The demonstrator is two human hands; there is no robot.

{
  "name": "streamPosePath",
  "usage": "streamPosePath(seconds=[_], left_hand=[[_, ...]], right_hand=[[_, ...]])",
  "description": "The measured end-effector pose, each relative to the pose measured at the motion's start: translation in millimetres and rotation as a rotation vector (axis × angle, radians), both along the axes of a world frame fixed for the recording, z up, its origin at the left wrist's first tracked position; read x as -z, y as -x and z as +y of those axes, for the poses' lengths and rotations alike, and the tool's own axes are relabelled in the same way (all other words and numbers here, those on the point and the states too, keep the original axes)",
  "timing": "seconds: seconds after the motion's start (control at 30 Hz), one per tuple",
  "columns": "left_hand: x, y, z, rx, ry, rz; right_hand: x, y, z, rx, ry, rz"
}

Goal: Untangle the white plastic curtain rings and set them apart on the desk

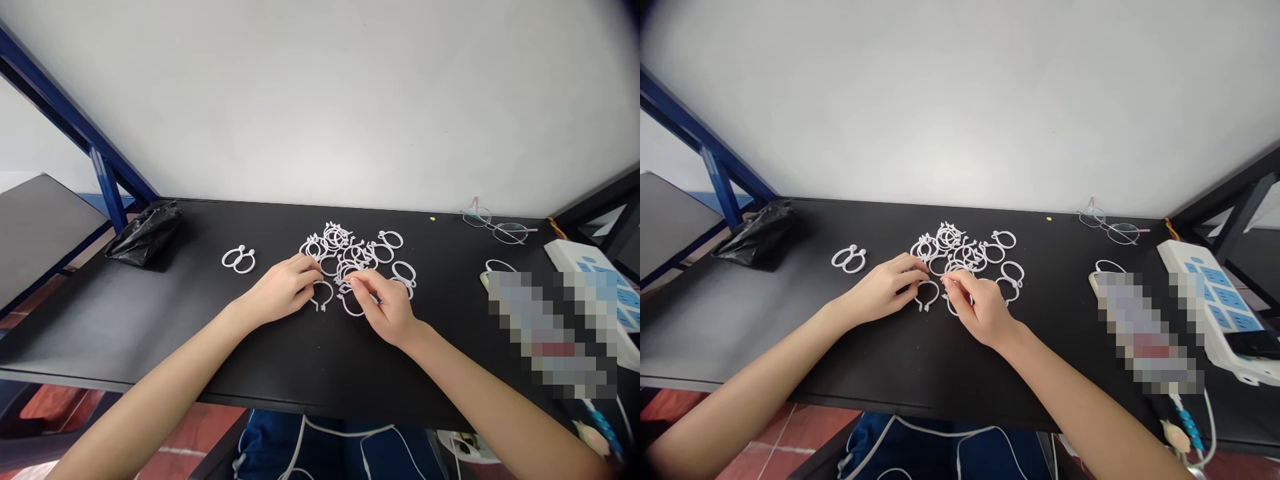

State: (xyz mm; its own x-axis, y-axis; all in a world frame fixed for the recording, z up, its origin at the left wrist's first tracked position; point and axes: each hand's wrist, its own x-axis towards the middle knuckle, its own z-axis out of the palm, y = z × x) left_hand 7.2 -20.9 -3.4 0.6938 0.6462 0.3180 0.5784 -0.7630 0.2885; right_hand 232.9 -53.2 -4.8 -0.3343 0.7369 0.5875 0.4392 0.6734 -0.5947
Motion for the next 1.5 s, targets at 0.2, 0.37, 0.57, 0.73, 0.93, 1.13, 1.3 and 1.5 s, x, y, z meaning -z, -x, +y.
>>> streamPosePath(seconds=[0.2,0.37,0.57,0.73,0.93,1.13,1.3,1.5], left_hand=[[-2.9,-2.1,-0.4,-0.036,0.008,0.036],[-0.7,-2.5,0.1,-0.012,0.066,0.008],[-0.1,-6.1,-2.2,-0.082,0.071,-0.016],[1.2,-5.4,-0.3,-0.026,0.069,-0.012],[0.9,-5.9,-1.2,-0.011,0.074,-0.003],[1.4,-6.7,-2.3,0.042,0.047,0.003],[1.2,-7.3,-2.3,0.071,0.017,-0.005],[2.4,-8.5,-1.8,0.074,0.024,-0.005]], right_hand=[[-0.3,2.4,0.1,-0.018,0.031,-0.008],[0.5,3.0,1.8,-0.022,-0.004,0.009],[5.1,2.2,2.9,-0.029,0.041,0.008],[5.5,2.5,2.3,-0.027,0.074,0.056],[7.9,2.2,4.8,-0.019,0.092,0.052],[8.3,2.2,4.7,-0.023,0.095,0.043],[6.1,2.1,4.1,-0.015,0.076,0.039],[5.0,2.2,4.3,-0.016,0.055,0.017]])
